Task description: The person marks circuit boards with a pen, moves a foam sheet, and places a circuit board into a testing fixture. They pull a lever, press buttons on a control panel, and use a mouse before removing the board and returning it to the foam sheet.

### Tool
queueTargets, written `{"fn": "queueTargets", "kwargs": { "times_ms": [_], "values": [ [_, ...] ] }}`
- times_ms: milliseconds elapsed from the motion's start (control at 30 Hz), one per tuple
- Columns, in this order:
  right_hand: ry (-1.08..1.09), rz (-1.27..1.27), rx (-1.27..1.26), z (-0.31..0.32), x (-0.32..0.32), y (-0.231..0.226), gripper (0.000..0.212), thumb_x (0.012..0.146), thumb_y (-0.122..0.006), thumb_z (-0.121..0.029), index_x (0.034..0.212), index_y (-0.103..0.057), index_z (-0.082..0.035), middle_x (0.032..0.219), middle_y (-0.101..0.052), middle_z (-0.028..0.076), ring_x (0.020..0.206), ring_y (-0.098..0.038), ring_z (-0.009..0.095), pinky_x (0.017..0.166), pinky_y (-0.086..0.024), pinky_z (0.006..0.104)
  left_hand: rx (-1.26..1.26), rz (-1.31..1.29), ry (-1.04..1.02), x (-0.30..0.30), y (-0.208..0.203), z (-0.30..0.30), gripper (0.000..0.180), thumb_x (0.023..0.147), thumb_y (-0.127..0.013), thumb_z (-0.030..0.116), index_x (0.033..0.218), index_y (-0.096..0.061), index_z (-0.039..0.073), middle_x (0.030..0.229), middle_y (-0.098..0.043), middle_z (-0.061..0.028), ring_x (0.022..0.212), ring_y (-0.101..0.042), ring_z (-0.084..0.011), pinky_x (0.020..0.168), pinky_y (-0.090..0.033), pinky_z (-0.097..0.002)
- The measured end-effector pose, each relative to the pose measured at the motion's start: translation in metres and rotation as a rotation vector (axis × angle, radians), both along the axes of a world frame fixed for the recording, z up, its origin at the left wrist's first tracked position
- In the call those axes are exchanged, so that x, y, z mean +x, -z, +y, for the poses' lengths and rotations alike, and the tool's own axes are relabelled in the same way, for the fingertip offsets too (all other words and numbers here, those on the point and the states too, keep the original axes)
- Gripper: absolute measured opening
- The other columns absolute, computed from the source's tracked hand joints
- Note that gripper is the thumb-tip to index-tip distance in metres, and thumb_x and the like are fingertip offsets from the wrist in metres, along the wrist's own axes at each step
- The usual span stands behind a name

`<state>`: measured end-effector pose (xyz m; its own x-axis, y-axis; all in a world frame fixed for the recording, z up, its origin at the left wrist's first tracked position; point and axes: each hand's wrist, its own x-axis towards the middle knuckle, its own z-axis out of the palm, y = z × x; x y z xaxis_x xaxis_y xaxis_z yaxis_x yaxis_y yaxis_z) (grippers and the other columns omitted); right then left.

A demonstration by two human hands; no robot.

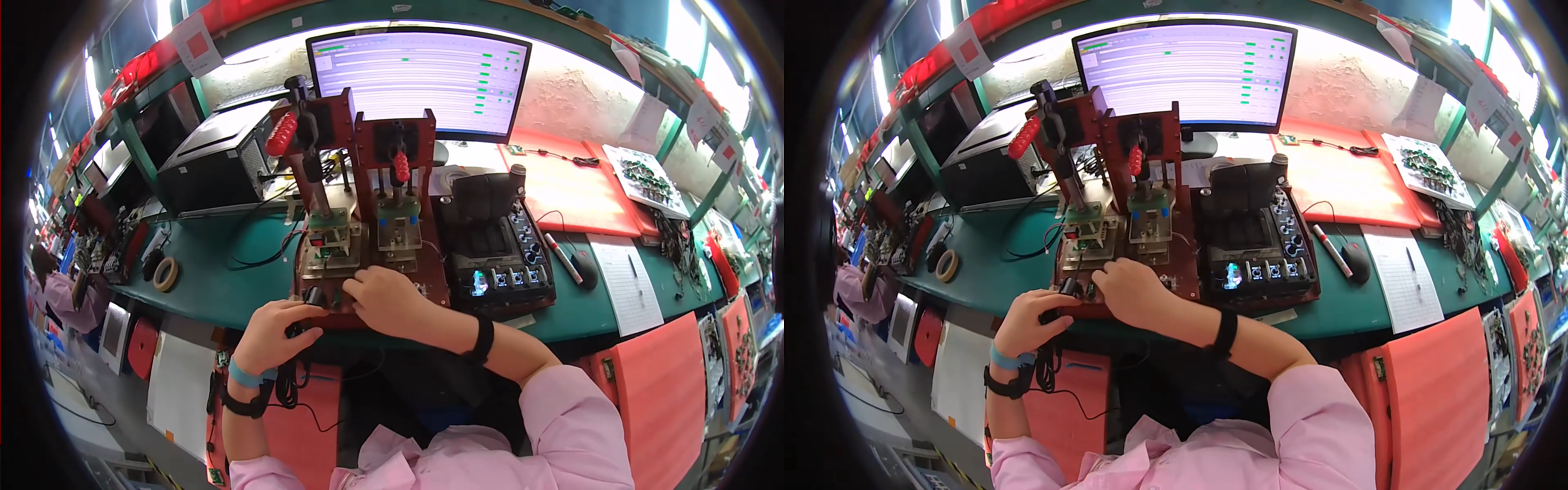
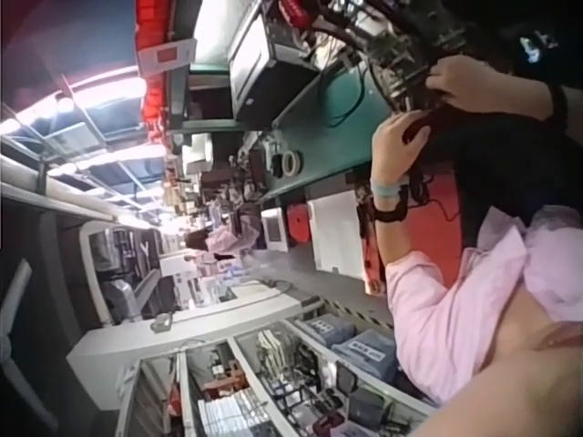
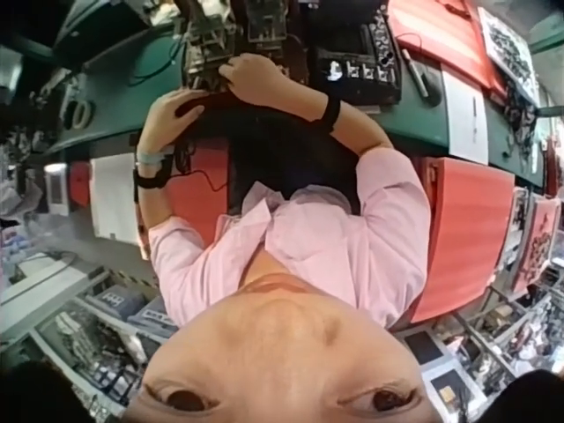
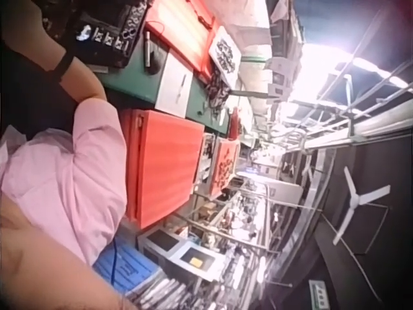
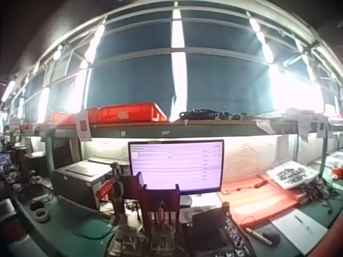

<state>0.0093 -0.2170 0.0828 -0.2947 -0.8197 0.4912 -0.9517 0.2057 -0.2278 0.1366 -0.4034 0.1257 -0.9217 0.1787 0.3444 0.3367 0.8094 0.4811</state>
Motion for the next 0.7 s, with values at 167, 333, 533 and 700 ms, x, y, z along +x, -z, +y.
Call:
{"fn": "queueTargets", "kwargs": {
  "times_ms": [167, 333, 533, 700],
  "values": [
    [0.017, 0.320, 0.002, 0.024, 0.029, 0.007, 0.030, 0.074, -0.057, -0.009, 0.102, -0.058, 0.000, 0.084, -0.059, 0.009, 0.083, -0.056, 0.023, 0.072, -0.045, 0.0335, -0.003, -0.113, -0.053, 0.007, -0.007, -0.001, 0.027, 0.072, -0.070, 0.012, 0.099, -0.068, 0.006, 0.090, -0.067, -0.0126, 0.083, -0.062, -0.0308, 0.075, -0.050, -0.0358],
    [0.034, 0.418, -0.021, 0.036, 0.033, 0.007, 0.043, 0.076, -0.055, -0.013, 0.117, -0.055, 0.001, 0.090, -0.060, 0.007, 0.087, -0.054, 0.020, 0.076, -0.042, 0.0308, 0.005, -0.091, -0.018, 0.005, -0.002, -0.004, 0.026, 0.074, -0.069, 0.013, 0.099, -0.068, 0.007, 0.091, -0.067, -0.0123, 0.083, -0.062, -0.0302, 0.075, -0.049, -0.0359],
    [0.120, 0.385, -0.066, 0.049, 0.033, 0.021, 0.042, 0.077, -0.055, -0.012, 0.118, -0.055, 0.001, 0.105, -0.062, 0.010, 0.102, -0.053, 0.021, 0.089, -0.038, 0.0352, 0.007, -0.059, 0.003, 0.006, 0.000, -0.005, 0.025, 0.075, -0.069, 0.014, 0.099, -0.068, 0.008, 0.091, -0.067, -0.0123, 0.083, -0.062, -0.0303, 0.074, -0.049, -0.0358],
    [0.143, 0.310, -0.088, 0.054, 0.038, 0.025, 0.045, 0.076, -0.057, -0.011, 0.119, -0.055, -0.001, 0.117, -0.060, 0.010, 0.114, -0.050, 0.021, 0.098, -0.031, 0.0401, 0.008, -0.070, 0.003, 0.005, 0.000, -0.005, 0.025, 0.076, -0.069, 0.014, 0.099, -0.068, 0.008, 0.090, -0.067, -0.0122, 0.083, -0.062, -0.0305, 0.074, -0.049, -0.0359]
  ]
}}
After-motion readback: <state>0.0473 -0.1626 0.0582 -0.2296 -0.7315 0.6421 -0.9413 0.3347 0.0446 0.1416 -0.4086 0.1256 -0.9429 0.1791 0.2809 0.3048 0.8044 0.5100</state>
